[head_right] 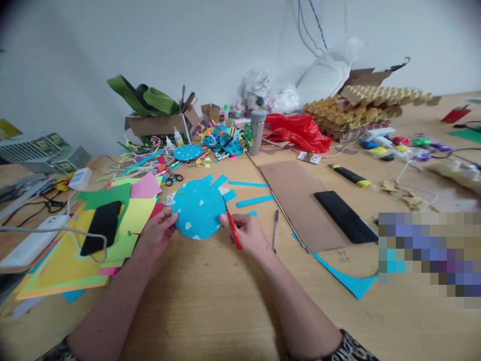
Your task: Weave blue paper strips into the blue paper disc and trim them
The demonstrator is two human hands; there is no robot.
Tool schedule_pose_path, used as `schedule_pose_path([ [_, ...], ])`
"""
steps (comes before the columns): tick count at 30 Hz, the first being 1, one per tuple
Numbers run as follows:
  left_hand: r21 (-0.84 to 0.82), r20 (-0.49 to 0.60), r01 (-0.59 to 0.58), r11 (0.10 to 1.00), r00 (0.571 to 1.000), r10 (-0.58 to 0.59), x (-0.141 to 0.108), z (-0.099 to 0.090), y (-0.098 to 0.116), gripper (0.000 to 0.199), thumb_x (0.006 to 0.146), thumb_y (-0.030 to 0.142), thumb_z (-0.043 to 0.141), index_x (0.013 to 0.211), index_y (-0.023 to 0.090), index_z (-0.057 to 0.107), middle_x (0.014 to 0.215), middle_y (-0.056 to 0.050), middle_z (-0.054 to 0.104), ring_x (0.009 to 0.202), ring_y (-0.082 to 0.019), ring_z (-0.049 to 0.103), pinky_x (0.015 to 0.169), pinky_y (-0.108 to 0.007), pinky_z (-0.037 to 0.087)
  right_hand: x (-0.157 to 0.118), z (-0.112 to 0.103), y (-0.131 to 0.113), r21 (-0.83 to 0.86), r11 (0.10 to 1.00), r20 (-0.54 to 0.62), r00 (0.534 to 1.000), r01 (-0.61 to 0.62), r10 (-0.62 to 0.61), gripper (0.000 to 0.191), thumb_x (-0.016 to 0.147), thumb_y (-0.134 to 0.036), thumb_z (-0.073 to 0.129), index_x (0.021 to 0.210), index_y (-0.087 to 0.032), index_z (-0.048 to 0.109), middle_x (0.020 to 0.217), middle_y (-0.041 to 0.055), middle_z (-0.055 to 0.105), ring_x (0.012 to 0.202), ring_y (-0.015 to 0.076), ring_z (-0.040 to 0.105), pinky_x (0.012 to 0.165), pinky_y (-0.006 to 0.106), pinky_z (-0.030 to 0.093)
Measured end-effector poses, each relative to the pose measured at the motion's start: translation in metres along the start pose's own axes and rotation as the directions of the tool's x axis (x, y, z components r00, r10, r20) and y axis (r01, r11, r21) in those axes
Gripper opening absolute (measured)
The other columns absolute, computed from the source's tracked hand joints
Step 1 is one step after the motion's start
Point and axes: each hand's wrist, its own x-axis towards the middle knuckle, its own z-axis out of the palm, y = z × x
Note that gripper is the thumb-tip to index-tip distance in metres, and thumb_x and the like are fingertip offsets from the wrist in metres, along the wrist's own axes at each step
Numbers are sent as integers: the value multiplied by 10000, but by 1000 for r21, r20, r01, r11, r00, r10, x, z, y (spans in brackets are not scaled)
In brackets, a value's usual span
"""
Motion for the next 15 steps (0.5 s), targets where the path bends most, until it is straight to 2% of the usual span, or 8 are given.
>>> schedule_pose_path([
  [9, 15, -8, -28, 1000, 1000, 28, 0, 0, 1, 308, 510, 267, 867, 696, 151, 652, 669, 24, 642, 605, -87, 564, 585, -204, 468, 2, 1, 6, 24, 1000, -5, 1000, -13, 13, 519, 764, -665, 540, 583, -179, 543, 425, -9, 501, 398, 95, 410, 410, 234, 302],
  [15, 12, -8, -34, 999, 999, 34, -1, 0, 1, 301, 508, 251, 866, 692, 149, 651, 645, 31, 626, 581, -81, 550, 565, -201, 455, 3, 2, 6, -49, 998, -67, 997, 29, -32, 541, 715, -699, 559, 564, -179, 552, 390, -34, 430, 378, 102, 395, 391, 244, 270],
])
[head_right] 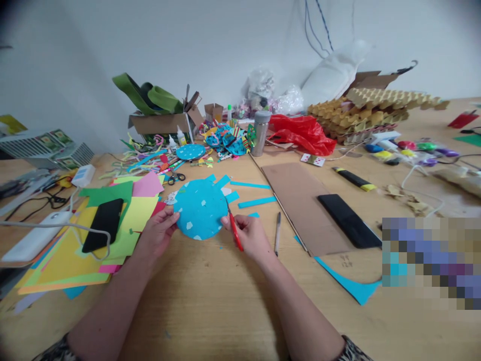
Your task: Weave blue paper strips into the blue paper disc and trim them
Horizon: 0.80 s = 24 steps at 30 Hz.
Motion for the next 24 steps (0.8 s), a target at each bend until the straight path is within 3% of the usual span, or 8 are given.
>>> schedule_pose_path([
  [16, 5, 16, -29, 1000, 999, 29, 2, -3, 3, 302, 500, 244, 866, 691, 150, 651, 635, 33, 613, 581, -77, 541, 561, -192, 457, 0, -1, -1, -56, 998, -18, 999, 38, -39, 556, 709, -714, 557, 526, -191, 503, 399, -40, 406, 387, 98, 383, 395, 244, 274],
  [24, -12, 35, -8, 1000, 999, 9, 3, -4, 2, 284, 521, 247, 859, 708, 144, 672, 671, 20, 629, 614, -83, 552, 583, -198, 465, -3, 2, -6, 64, 997, -9, 999, -49, 49, 553, 696, -719, 562, 584, -178, 565, 380, -31, 448, 349, 108, 426, 383, 244, 314],
])
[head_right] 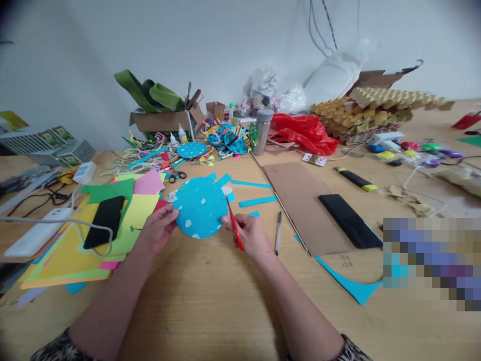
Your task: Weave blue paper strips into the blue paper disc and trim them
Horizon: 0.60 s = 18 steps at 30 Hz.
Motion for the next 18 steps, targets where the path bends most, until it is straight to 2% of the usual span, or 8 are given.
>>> schedule_pose_path([
  [4, -3, -14, -12, 1000, 1000, 12, 2, -2, 0, 291, 517, 249, 859, 721, 149, 677, 701, 10, 645, 632, -94, 569, 597, -210, 472, 0, -4, 1, 45, 999, 4, 1000, 6, -6, 551, 753, -705, 513, 654, -169, 596, 398, -31, 470, 356, 99, 430, 397, 232, 321],
  [10, 61, 36, -30, 998, 999, 28, 5, -8, 0, 287, 546, 266, 849, 739, 150, 671, 673, 17, 632, 608, -87, 555, 580, -200, 459, 3, -8, 5, -140, 987, 17, 997, 83, -81, 533, 747, -682, 547, 557, -190, 472, 449, -30, 458, 423, 97, 410, 417, 236, 266],
  [18, 106, 61, -32, 994, 998, 26, 7, -12, 4, 314, 525, 284, 856, 723, 146, 654, 657, 23, 626, 590, -82, 542, 567, -201, 444, 4, -10, 7, -166, 980, 75, 992, 111, -100, 533, 768, -679, 520, 559, -196, 435, 479, -36, 409, 454, 93, 383, 442, 243, 231],
])
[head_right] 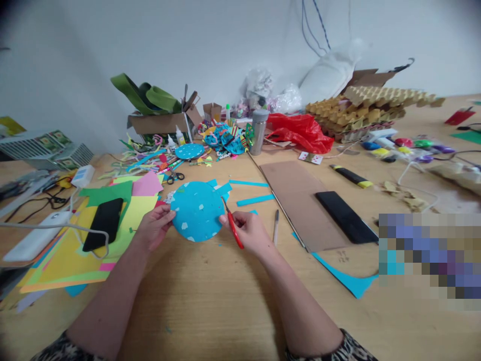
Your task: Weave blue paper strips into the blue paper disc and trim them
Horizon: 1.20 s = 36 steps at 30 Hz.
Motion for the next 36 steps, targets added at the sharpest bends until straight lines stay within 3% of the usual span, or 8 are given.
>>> schedule_pose_path([
  [14, 9, -24, 6, 1000, 1000, -6, 2, -1, 0, 344, 498, 287, 868, 729, 143, 659, 663, 16, 641, 600, -83, 553, 576, -203, 457, 0, -3, 2, -15, 999, 44, 999, 33, -32, 539, 788, -674, 500, 563, -188, 439, 511, -31, 413, 464, 83, 343, 449, 245, 209],
  [36, 16, 0, 5, 1000, 1000, -5, 2, -3, -3, 295, 548, 295, 848, 738, 151, 674, 675, 18, 626, 599, -80, 538, 566, -200, 443, 0, -4, -3, -21, 999, 42, 999, -25, 26, 533, 794, -684, 461, 584, -196, 433, 548, -28, 431, 517, 103, 372, 492, 263, 227],
])
